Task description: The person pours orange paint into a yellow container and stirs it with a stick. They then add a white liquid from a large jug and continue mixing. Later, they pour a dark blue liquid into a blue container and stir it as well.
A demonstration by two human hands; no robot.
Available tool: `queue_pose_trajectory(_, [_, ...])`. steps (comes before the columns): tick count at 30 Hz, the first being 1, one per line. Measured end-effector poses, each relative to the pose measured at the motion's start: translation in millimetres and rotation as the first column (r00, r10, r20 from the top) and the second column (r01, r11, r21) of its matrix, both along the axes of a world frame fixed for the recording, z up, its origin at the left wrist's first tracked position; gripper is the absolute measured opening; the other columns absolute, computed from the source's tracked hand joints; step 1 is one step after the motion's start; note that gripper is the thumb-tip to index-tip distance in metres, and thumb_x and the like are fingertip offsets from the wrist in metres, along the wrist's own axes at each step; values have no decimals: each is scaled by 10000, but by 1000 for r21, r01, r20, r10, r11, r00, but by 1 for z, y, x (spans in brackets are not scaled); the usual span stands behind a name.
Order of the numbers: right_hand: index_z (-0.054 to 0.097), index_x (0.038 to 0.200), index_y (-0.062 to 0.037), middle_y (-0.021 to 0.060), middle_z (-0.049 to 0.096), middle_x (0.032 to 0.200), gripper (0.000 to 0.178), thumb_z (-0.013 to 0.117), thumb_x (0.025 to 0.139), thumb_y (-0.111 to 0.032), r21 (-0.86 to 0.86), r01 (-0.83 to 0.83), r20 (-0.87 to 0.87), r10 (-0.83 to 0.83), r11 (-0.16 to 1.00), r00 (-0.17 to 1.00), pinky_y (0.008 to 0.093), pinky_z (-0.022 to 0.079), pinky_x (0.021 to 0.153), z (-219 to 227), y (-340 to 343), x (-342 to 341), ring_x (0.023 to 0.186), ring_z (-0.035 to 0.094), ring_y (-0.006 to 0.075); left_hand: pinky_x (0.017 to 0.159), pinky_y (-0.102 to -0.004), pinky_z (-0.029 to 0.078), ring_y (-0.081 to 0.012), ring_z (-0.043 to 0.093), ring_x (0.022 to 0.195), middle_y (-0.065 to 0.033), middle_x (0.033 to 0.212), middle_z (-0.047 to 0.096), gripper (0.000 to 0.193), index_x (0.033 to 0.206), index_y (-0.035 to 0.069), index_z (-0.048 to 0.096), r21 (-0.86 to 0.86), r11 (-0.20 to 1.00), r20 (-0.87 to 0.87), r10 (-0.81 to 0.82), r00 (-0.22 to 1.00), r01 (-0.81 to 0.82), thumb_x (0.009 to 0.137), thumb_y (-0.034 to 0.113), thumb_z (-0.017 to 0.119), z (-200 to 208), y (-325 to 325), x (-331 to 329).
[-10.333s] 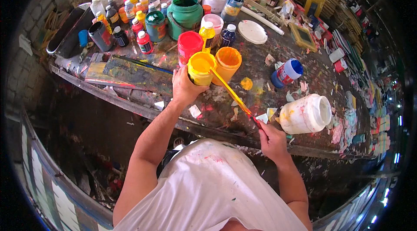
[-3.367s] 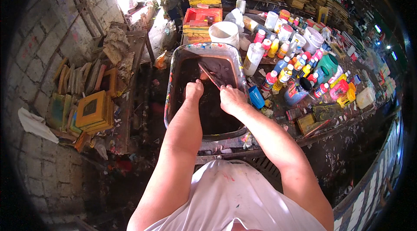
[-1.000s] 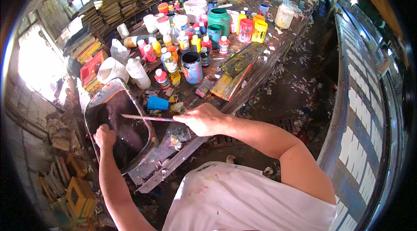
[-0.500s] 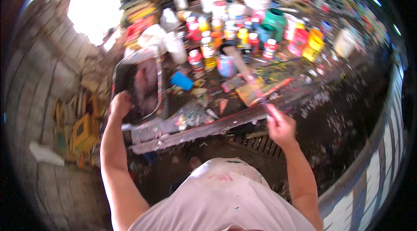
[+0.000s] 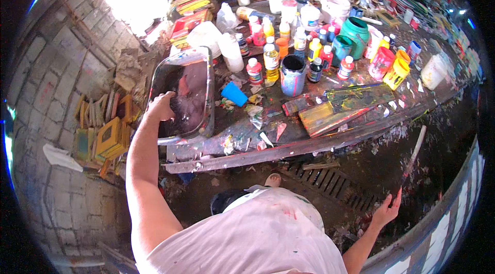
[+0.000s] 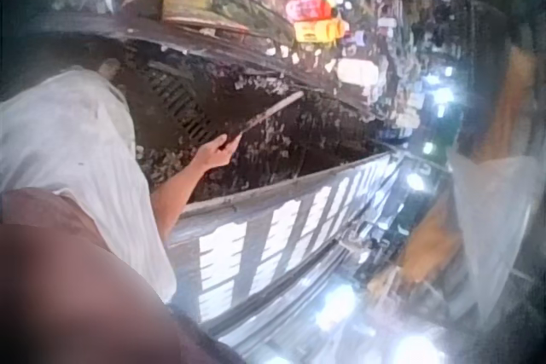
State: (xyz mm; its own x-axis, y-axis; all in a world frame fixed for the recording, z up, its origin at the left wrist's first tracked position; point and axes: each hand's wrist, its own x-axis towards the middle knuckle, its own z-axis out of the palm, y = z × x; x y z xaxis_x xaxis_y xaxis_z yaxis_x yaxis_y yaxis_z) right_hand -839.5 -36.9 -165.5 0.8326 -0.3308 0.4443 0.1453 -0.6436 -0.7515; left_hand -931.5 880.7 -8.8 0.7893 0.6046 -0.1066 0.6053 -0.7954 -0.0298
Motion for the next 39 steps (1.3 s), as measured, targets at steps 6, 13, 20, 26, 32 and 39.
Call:
queue_pose_trajectory(6, [589, 1619, 47, 222, 646, 1627, 501, 637, 1149, -121, -18, 191, 19, -190, 981, 982, 423, 474, 1243, 24, -38, -24, 1448, 652, 341, 1149, -483, 567, -340, 694, 1378, -191, 1502, 713, 783, 1605, 103, 576, 25, 998, 705, 27, 709, -64, 889, 236, 863, 13, 16, 104])
queue_pose_trajectory(13, [592, 1623, 36, 223, 648, 1625, 515, 659, 1123, -71, 36, 322, 37, -324, 946, 945, 419, 493, 1227, 46, -54, -34, 1452, 654, 345, 1287, -483, 451, -360, 480, 1563, -265, 1710, 442, 1367, 1775, -1, 173, -579, 813, 710, 461, 532, 67, 710, 92, 1025, -51, -47, 288])
queue_pose_trajectory(20, [599, 1624, 21, 221, 651, 1623, 518, 635, 1113, -53, -216, 379, -10, -390, 900, 921, 437, 493, 1236, 76, -84, -61, 1462, 653, 344, 1321, -484, 412, -420, 486, 1578, -298, 1726, 435, 1501, 1781, 5, 138, -411, 911, 661, 296, 689, 3, 678, 324, 1106, -61, -48, 343])
queue_pose_trajectory(26, [612, 1631, -21, 211, 689, 1584, 535, 626, 1096, -53, -436, 370, -102, -453, 821, 886, 446, 489, 1232, 122, -121, -88, 1449, 665, 348, 1273, -486, 463, -404, 588, 1495, -281, 1635, 566, 1459, 1781, 61, 196, -380, 925, 690, 288, 664, -6, 668, 343, 1096, -69, -28, 348])
queue_pose_trajectory(32, [604, 1631, -9, 205, 690, 1584, 532, 622, 1104, -75, -349, 359, -135, -426, 866, 895, 437, 483, 1240, 99, -166, -70, 1447, 666, 348, 1237, -462, 495, -359, 618, 1441, -231, 1596, 595, 1335, 1720, 16, 370, -317, 938, 901, 252, 354, 140, 642, 263, 1117, -13, -20, 332])
queue_pose_trajectory(39, [620, 1617, -15, 179, 693, 1583, 511, 671, 1114, -91, -246, 268, -86, -296, 932, 951, 437, 495, 1231, 45, -235, 18, 1423, 674, 332, 1205, -444, 516, -322, 664, 1382, -257, 1544, 642, 1224, 1664, -76, 444, -392, 859, 903, 291, 317, 328, 706, 294, 1109, 140, -116, 309])
